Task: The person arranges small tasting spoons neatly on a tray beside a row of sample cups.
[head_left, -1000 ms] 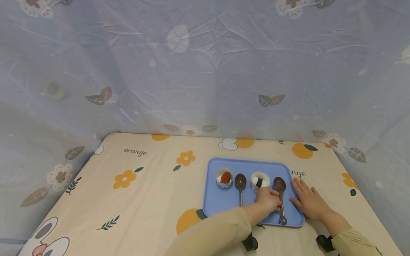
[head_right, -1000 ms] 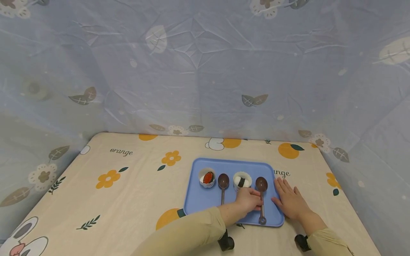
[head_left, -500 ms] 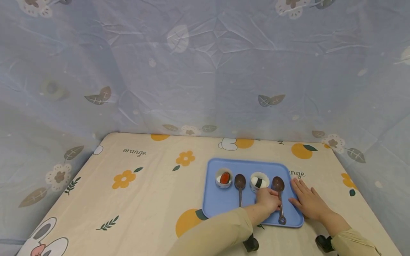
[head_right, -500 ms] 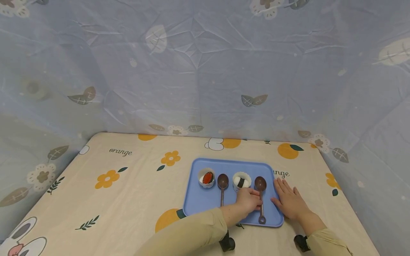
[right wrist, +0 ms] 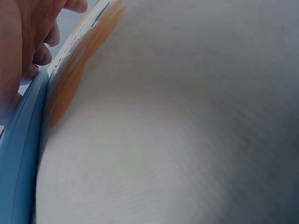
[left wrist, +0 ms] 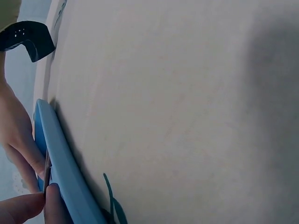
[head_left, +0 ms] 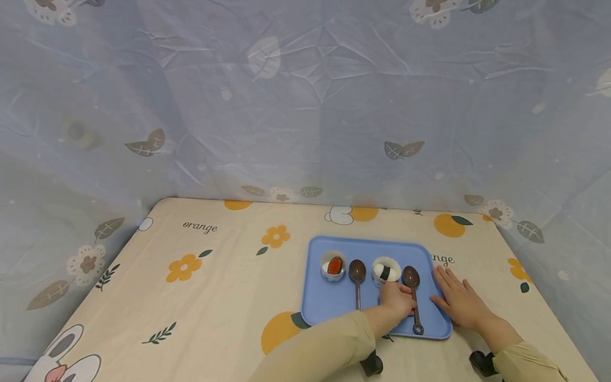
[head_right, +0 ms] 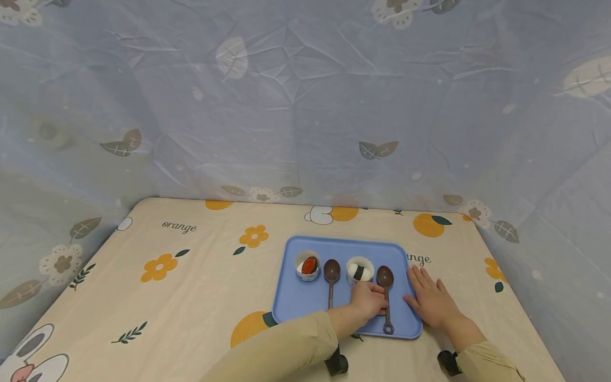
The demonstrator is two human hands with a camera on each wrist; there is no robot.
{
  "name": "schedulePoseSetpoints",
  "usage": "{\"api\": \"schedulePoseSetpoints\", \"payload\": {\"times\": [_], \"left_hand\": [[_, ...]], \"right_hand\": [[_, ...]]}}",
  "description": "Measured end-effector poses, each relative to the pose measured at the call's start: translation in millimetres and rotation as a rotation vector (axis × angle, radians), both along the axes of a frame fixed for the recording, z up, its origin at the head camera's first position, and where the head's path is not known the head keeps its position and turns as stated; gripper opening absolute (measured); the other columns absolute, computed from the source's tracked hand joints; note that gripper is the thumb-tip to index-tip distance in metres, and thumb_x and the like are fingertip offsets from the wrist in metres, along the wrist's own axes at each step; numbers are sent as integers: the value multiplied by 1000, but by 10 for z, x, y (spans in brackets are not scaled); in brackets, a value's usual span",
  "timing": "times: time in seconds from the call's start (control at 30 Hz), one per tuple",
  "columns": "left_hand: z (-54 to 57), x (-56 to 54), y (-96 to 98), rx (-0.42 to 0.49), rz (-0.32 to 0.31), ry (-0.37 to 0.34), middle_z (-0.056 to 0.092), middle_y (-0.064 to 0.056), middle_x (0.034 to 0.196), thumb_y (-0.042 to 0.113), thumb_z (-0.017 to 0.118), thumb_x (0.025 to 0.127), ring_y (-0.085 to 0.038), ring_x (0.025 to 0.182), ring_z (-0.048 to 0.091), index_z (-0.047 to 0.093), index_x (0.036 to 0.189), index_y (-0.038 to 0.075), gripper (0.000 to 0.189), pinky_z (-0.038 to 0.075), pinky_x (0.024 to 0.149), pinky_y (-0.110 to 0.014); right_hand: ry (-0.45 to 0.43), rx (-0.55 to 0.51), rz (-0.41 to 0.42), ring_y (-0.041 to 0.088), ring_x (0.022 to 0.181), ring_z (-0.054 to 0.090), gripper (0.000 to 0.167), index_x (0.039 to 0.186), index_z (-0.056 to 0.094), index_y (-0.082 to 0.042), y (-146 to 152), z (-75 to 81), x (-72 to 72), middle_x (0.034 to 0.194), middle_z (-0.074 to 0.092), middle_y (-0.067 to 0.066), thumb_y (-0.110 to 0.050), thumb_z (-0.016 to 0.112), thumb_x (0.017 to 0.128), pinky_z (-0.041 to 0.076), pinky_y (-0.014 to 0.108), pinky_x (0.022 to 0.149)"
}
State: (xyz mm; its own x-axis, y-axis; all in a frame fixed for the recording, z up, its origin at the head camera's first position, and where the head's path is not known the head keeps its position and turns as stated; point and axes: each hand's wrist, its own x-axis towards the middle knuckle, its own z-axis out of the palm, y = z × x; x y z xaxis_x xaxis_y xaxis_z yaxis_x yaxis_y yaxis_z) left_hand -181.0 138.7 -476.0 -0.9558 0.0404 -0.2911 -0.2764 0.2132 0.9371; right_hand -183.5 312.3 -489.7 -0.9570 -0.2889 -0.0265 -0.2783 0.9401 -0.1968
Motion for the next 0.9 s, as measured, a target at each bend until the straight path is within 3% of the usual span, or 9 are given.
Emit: {"api": "schedulePoseSetpoints", "payload": {"times": [0.2, 0.43, 0.53, 0.7, 0.9], "left_hand": [[39, 29, -33, -24, -14, 20, 64, -4, 64, -12, 68, 68, -14, 48, 61, 65, 80, -1, 16, 51, 43, -19], [108, 57, -174, -135, -65, 35, 63, -4, 62, 1, 70, 75, -12, 49, 60, 69, 91, 0, 17, 44, 45, -15], [133, 64, -253, -107, -94, 9, 63, -2, 69, 2, 68, 78, -10, 52, 58, 68, 95, 0, 17, 49, 46, -17], [178, 68, -409, -41, -191, -18, 63, -2, 81, 0, 65, 80, -8, 62, 58, 67, 98, -1, 19, 57, 52, -24], [303, 41, -673, -40, -374, 11, 64, -3, 80, 7, 65, 83, -11, 68, 59, 66, 101, -1, 20, 59, 56, -31]], "right_hand": [[-3, 1, -5, 48, 132, 28, 67, 139, 33, 9, 3, -9, 0, 145, 31, 30, -30, 58, 90, 23, 71, 103], [4, -2, -4, 48, 133, 27, 67, 140, 32, 8, 17, -29, -8, 145, 31, 29, -31, 57, 91, 23, 71, 103], [15, 4, 2, 48, 132, 28, 67, 139, 32, 9, 23, -35, -7, 145, 31, 30, -31, 57, 91, 23, 71, 103], [-4, 1, 2, 49, 133, 26, 67, 140, 31, 8, 18, -23, 3, 145, 30, 29, -31, 57, 91, 22, 71, 103], [-8, 10, 3, 51, 133, 25, 67, 139, 32, 8, 11, 10, -14, 145, 30, 29, -32, 57, 92, 22, 72, 103]]}}
